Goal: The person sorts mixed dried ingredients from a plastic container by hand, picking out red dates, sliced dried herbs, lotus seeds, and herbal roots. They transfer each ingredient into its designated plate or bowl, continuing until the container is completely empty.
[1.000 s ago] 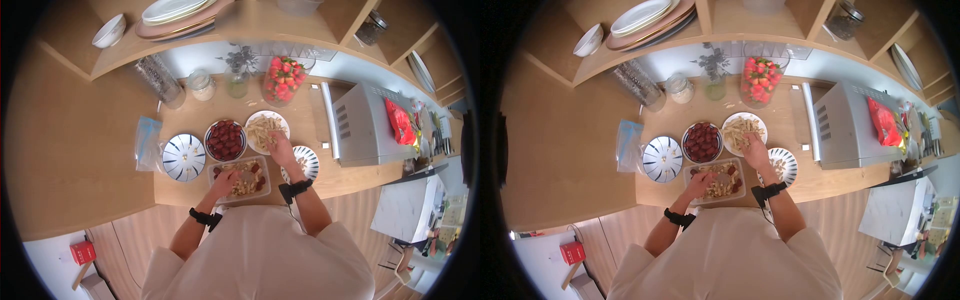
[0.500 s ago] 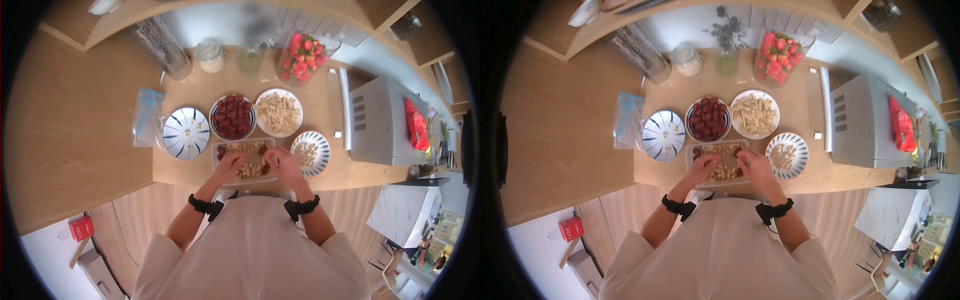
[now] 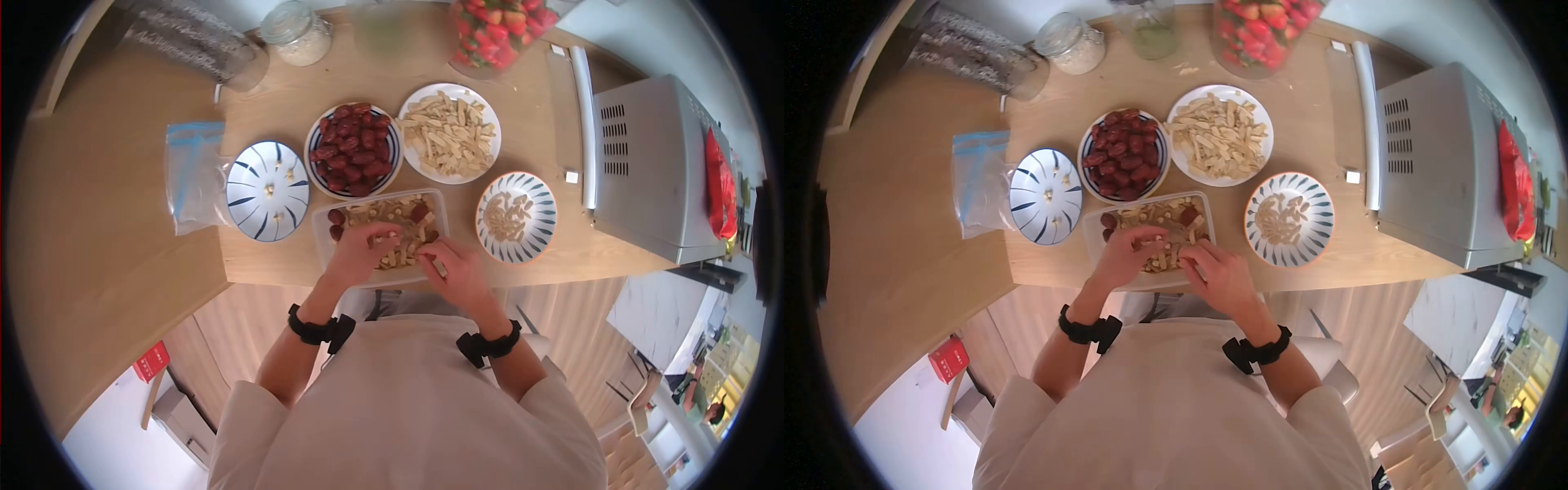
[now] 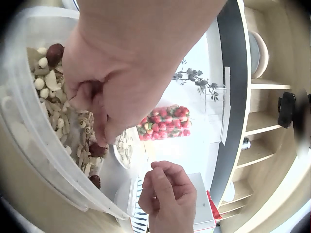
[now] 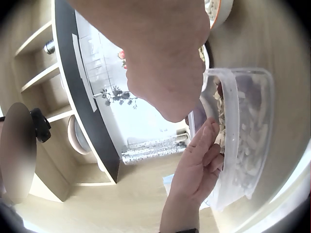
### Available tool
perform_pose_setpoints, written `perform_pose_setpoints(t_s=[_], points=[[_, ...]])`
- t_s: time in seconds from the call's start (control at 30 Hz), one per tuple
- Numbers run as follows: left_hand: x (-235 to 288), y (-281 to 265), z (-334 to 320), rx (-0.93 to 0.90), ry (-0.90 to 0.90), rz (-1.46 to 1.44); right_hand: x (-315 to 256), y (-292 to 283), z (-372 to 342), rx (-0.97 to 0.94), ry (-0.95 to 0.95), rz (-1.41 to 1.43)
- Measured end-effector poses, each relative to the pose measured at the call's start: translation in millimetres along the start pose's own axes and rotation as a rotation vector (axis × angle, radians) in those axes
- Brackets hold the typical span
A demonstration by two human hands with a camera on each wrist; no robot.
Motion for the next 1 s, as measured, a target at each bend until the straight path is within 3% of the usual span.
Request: perform_pose_setpoints(t_s=[0.2, 0.33, 0.4, 0.5, 0.63, 0.7, 0.73, 0.8, 0.83, 0.9, 0.93, 1.0], points=[[47, 9, 17, 0.008, 0.088, 0.129, 23, -35, -16, 0.058, 0.032, 0.012], [81, 43, 31, -0.054, 0.062, 0.112, 38, -64, -31, 0.143, 0.079, 0.084], [110, 70, 42, -0.108, 0.244, 0.169, 55, -77, -40, 0.169, 0.188, 0.127], [127, 107, 57, -0.179, 0.328, 0.241, 72, -96, -48, 0.259, 0.208, 0.156], [125, 145, 77, -0.247, 0.223, 0.179, 88, -117, -56, 0.373, 0.212, 0.199], [130, 152, 85, -0.204, 0.4, 0.221, 91, -123, -56, 0.363, 0.248, 0.162], [122, 154, 89, -0.206, 0.402, 0.222, 92, -124, -56, 0.365, 0.248, 0.162], [77, 157, 99, -0.197, 0.13, -0.017, 94, -125, -55, 0.356, 0.256, 0.145], [62, 154, 102, -0.201, 0.128, -0.015, 95, -124, -56, 0.358, 0.26, 0.147], [36, 175, 94, -0.464, -0.193, -1.069, 98, -120, -55, 0.352, 0.261, 0.144], [28, 175, 99, -0.464, -0.196, -1.065, 99, -118, -53, 0.353, 0.263, 0.148], [67, 175, 92, -0.822, 0.107, -1.518, 97, -117, -50, 0.365, 0.247, 0.139]])
Point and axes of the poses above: each hand's wrist, its own z-axis towards the middle knuckle, its own y-axis out of the palm, x = y × z, the point moved 9 cm from there along z, towards the middle knuckle, and after that the axes turned 9 degrees about y, right-handed, at the moved point
